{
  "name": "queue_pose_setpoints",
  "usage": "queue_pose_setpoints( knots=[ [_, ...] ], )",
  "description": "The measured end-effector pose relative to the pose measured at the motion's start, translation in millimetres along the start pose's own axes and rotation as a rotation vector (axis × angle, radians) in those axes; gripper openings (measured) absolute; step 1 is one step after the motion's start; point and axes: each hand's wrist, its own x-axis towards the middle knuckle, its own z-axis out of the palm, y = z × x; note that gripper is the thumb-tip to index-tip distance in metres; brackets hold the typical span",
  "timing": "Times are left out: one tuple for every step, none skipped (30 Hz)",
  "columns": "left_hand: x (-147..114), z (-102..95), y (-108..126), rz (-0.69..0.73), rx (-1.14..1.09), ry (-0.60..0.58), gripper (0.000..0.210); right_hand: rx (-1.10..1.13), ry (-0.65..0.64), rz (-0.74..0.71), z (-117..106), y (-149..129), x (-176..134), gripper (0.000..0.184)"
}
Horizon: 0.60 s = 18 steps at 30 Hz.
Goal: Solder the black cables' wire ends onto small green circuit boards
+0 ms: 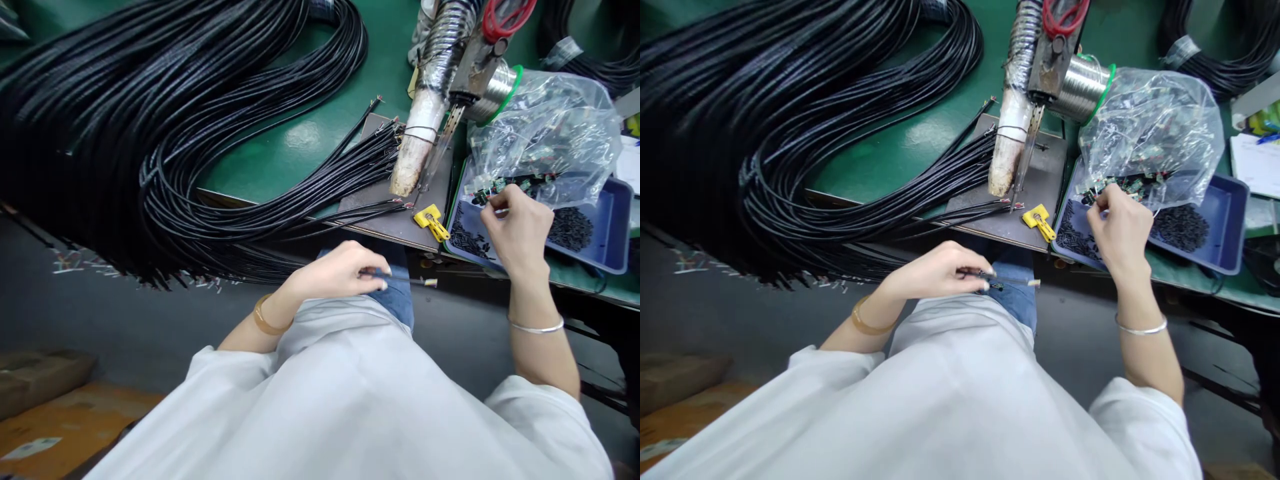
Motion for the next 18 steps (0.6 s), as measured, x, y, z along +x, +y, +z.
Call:
queue_pose_setpoints(
  knots=[
    [2,4.3,1,0.003,-0.076,-0.138,0.016,0.142,0.016,0.022,-6,-7,-8,0.006],
    [5,9.5,1,-0.002,-0.165,-0.225,0.017,0.326,0.013,0.067,-13,-15,-16,0.008],
    [9,15.4,1,-0.025,-0.276,-0.246,0.015,0.514,0.004,0.113,-18,-25,-26,0.01],
    [14,21.5,0,-0.08,-0.405,-0.193,0.013,0.7,-0.031,0.148,-23,-35,-35,0.013],
    [18,27.0,-1,-0.154,-0.543,-0.085,0.011,0.838,-0.054,0.17,-26,-46,-45,0.015],
    [23,31.6,-1,-0.232,-0.674,0.064,0.01,0.928,-0.053,0.186,-27,-56,-54,0.015],
    [27,34.9,-2,-0.288,-0.785,0.222,0.011,0.982,-0.06,0.187,-26,-66,-62,0.016],
    [30,36.8,-2,-0.31,-0.871,0.362,0.015,1.02,-0.069,0.188,-24,-76,-69,0.014],
    [33,37.5,-1,-0.308,-0.928,0.46,0.019,1.056,-0.082,0.182,-20,-84,-75,0.014],
    [36,37.1,0,-0.292,-0.961,0.511,0.021,1.078,-0.083,0.174,-15,-92,-79,0.013],
    [37,36.1,2,-0.278,-0.978,0.521,0.023,1.092,-0.077,0.165,-10,-98,-82,0.012],
    [39,34.8,4,-0.271,-0.983,0.513,0.023,1.107,-0.068,0.158,-5,-104,-84,0.012],
    [40,33.4,6,-0.27,-0.981,0.499,0.022,1.12,-0.053,0.151,0,-108,-85,0.012],
    [41,31.9,8,-0.272,-0.974,0.499,0.021,1.126,-0.033,0.142,3,-110,-86,0.012],
    [41,30.4,9,-0.273,-0.966,0.515,0.021,1.127,-0.005,0.128,6,-112,-86,0.011],
    [42,28.9,10,-0.27,-0.961,0.536,0.021,1.121,0.031,0.102,9,-113,-85,0.01],
    [42,27.2,9,-0.269,-0.962,0.54,0.022,1.11,0.068,0.066,10,-113,-85,0.009],
    [42,25.5,8,-0.272,-0.965,0.521,0.023,1.104,0.095,0.022,10,-112,-84,0.009]
  ],
)
